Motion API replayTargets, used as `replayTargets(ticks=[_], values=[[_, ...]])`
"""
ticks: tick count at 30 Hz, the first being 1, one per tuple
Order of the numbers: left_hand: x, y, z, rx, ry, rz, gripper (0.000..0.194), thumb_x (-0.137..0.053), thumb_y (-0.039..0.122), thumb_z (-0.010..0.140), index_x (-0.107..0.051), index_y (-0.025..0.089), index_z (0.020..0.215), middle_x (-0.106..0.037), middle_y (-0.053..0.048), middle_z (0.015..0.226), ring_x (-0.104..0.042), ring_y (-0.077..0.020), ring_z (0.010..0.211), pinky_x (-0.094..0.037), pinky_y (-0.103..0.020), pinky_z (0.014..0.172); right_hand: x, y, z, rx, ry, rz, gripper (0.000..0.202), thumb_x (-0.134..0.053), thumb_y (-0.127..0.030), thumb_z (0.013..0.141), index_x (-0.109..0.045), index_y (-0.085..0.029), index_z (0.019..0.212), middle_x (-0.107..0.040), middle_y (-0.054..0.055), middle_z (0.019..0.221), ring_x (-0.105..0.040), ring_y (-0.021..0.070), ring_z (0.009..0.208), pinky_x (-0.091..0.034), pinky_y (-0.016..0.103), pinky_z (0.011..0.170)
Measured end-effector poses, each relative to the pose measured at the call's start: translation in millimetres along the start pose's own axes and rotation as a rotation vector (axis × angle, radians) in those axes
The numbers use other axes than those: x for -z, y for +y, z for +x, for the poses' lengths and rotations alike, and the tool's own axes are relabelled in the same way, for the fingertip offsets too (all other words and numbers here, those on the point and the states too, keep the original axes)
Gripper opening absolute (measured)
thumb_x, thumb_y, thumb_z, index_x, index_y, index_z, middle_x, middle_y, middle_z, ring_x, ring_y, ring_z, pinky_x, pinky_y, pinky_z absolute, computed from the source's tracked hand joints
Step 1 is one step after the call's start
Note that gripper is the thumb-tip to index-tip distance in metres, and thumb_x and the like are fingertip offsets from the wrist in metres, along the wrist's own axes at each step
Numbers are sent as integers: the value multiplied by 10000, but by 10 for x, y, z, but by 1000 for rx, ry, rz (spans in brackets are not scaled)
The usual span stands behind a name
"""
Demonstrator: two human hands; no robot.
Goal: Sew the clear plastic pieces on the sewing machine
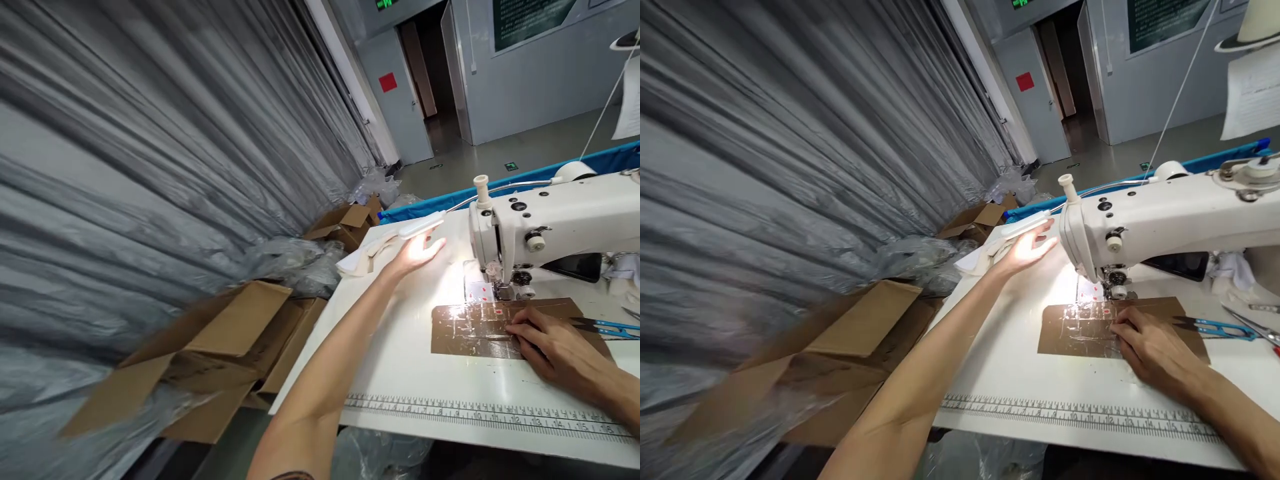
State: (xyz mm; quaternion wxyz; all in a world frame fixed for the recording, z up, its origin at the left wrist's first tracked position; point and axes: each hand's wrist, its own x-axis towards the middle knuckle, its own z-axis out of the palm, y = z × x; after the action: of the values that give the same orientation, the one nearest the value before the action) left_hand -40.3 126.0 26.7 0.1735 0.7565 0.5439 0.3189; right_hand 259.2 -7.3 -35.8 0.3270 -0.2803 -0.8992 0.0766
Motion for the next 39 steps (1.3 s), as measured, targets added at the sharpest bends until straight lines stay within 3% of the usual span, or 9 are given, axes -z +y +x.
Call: replayTargets(ticks=[6, 11, 16, 23, 26, 30, 34, 36, 39], values=[[815, -191, -845, 125, 132, 109, 473, -589, 516, 850, -621, 182, 1184, -597, -118, 1273, -620, -234, 1128, -544, -350, 908, -98, 0, -53, 71, 40, 52, 319, -356, -173, 959, -671, -158, 1004, -655, 115, 929, -662, 181, 712, -563, 296, 565], [992, -153, -1390, 171, 138, 240, 352, -572, 473, 867, -717, 190, 1017, -678, -108, 1160, -626, -246, 1109, -554, -298, 774, -57, -3, -42, 45, -15, 75, 328, -372, -215, 959, -695, -179, 1003, -677, 116, 926, -672, 180, 668, -568, 297, 534], [928, -77, -1694, 203, 114, 309, 281, -552, 401, 894, -739, 202, 959, -716, -85, 1080, -669, -229, 977, -520, -271, 640, -10, -13, 2, 53, 10, 48, 304, -413, -212, 937, -716, -196, 917, -695, 109, 902, -691, 189, 657, -586, 304, 551], [569, -12, -1938, 251, -91, 557, 156, -588, 287, 918, -718, 203, 894, -710, -40, 952, -654, -222, 923, -476, -389, 875, -201, 148, -148, -23, -28, 60, 315, -420, -300, 964, -725, -218, 972, -690, 117, 952, -689, 184, 664, -575, 302, 556], [464, -42, -1987, 276, -63, 621, 159, -569, 239, 927, -711, 190, 873, -699, -44, 923, -643, -228, 903, -464, -408, 872, -256, 207, -205, -59, -50, 94, 268, -467, -322, 959, -715, -249, 1028, -691, 113, 975, -693, 194, 694, -584, 316, 593], [517, -59, -2007, 284, 40, 596, 153, -570, 232, 924, -719, 212, 894, -709, -36, 952, -654, -211, 883, -491, -387, 837, -242, 193, -196, -97, -62, 113, 249, -475, -291, 944, -710, -263, 1021, -696, 105, 975, -699, 194, 678, -589, 310, 586], [489, 104, -2016, 149, 247, 428, 159, -561, 264, 931, -708, 214, 894, -716, -55, 980, -671, -207, 926, -536, -371, 848, -171, 125, -128, -67, -27, 101, 253, -466, -278, 941, -714, -237, 974, -699, 111, 952, -702, 185, 665, -589, 289, 573], [344, 261, -2022, 51, 232, 343, 154, -552, 261, 941, -693, 210, 907, -717, -73, 1035, -673, -214, 975, -554, -379, 859, -131, 92, -91, -62, -42, 100, 263, -461, -274, 935, -718, -225, 963, -705, 118, 957, -703, 191, 664, -591, 297, 574], [-9, 530, -2035, -106, 94, 231, 155, -523, 227, 966, -673, 196, 944, -712, -93, 1113, -678, -215, 1031, -572, -391, 873, -89, 51, -49, -96, -108, 113, 299, -437, -262, 932, -727, -203, 974, -704, 126, 985, -700, 189, 667, -592, 302, 573]])
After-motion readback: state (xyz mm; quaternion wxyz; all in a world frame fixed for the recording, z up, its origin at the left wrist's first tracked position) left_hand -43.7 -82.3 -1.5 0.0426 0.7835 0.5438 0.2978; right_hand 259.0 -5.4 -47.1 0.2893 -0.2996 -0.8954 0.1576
